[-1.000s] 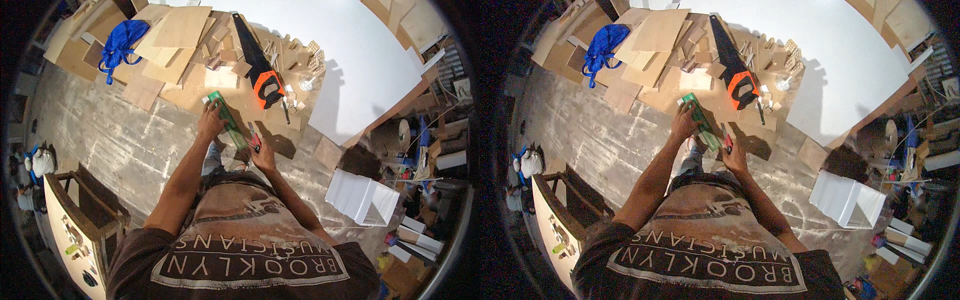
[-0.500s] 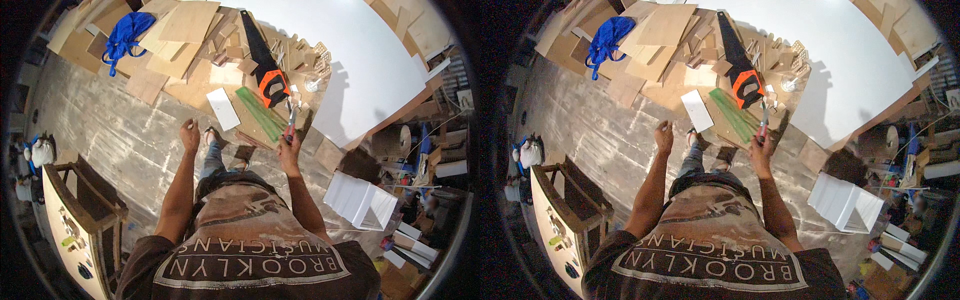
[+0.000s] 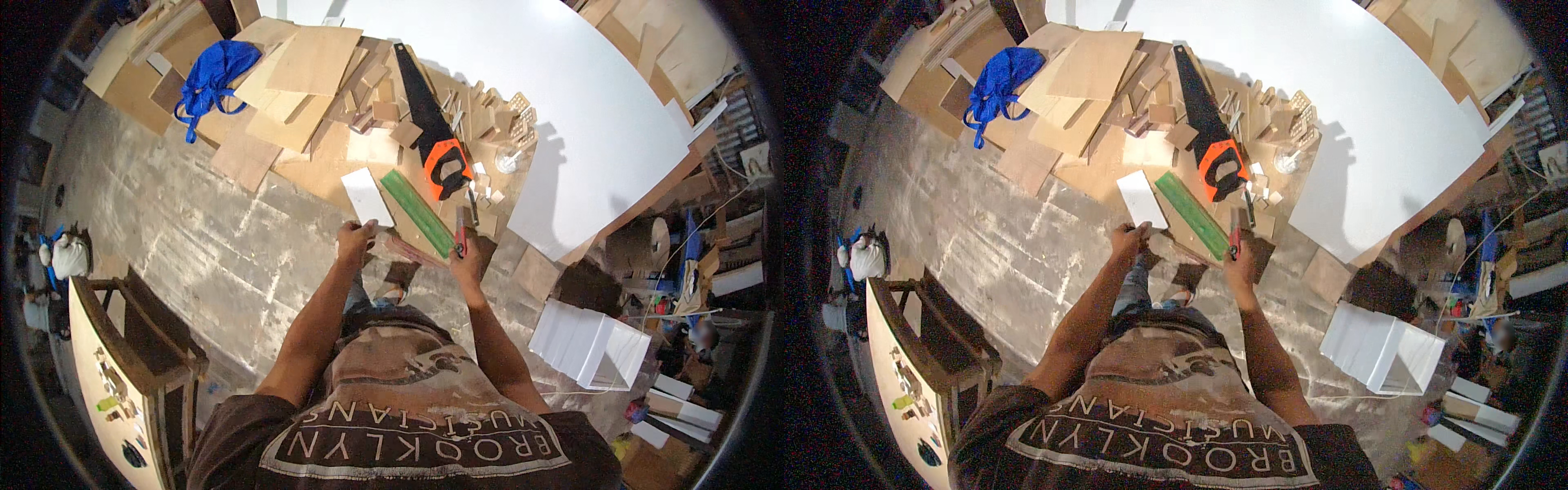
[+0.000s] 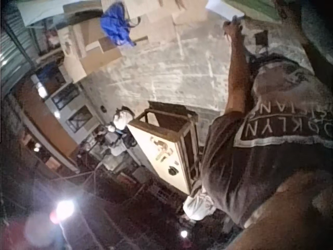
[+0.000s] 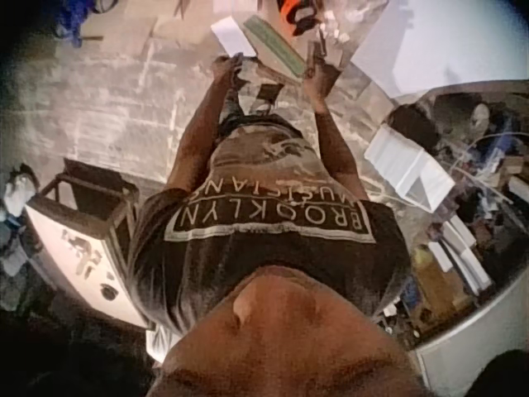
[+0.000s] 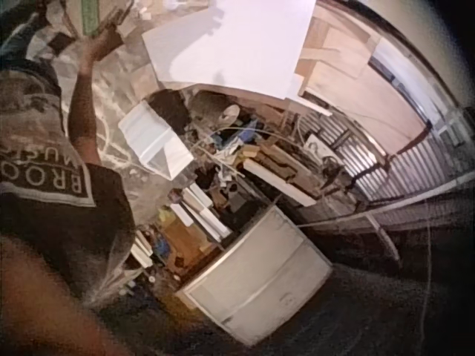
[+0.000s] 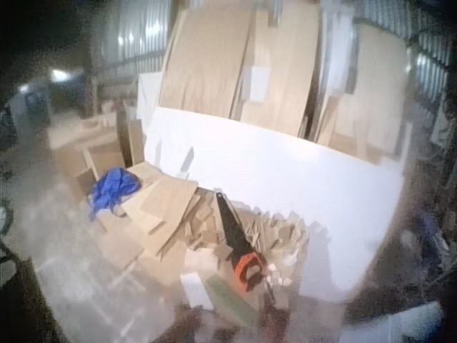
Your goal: The person uses a green ruler and a pencil to mark lines on small wooden boards, then holds two boards together to check their alignment.
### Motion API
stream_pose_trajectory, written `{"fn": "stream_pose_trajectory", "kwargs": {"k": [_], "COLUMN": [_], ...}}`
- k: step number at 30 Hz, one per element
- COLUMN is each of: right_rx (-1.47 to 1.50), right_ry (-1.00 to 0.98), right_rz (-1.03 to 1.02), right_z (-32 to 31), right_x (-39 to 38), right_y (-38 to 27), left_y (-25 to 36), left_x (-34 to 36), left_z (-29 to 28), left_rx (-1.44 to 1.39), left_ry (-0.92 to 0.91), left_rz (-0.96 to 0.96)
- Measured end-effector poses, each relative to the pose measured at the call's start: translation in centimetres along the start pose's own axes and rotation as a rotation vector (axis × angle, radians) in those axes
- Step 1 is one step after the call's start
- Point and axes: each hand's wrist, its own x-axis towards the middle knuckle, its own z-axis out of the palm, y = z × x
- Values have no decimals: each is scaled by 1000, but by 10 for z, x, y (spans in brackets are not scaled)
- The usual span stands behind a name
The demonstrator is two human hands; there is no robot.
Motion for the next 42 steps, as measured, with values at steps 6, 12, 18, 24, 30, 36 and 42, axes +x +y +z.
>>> {"fn": "stream_pose_trajectory", "kwargs": {"k": [6, 12, 18, 24, 30, 36, 42], "right_rx": [-323, -308, -262, -518, -57, -627, -731], "right_ry": [145, -8, 80, 182, 118, 179, -94], "right_rz": [-315, -251, -116, -164, -155, -84, 156], "right_z": [-5, 7, 16, 33, 149, 273, 277], "right_x": [11, 29, 14, 27, 134, 247, 280], "right_y": [-48, -58, -51, -68, -171, -193, -232], "left_y": [10, 26, 64, 122, 206, 247, 271], "left_x": [-11, -19, -8, 35, 57, 73, 63], "left_z": [-47, -92, -117, -127, -105, -112, -123], "left_rx": [-148, -207, -236, -393, -299, -228, -267], "left_ry": [-161, -110, -160, -244, -350, -402, -390], "left_rz": [-109, -65, -14, 13, 303, 416, 450]}}
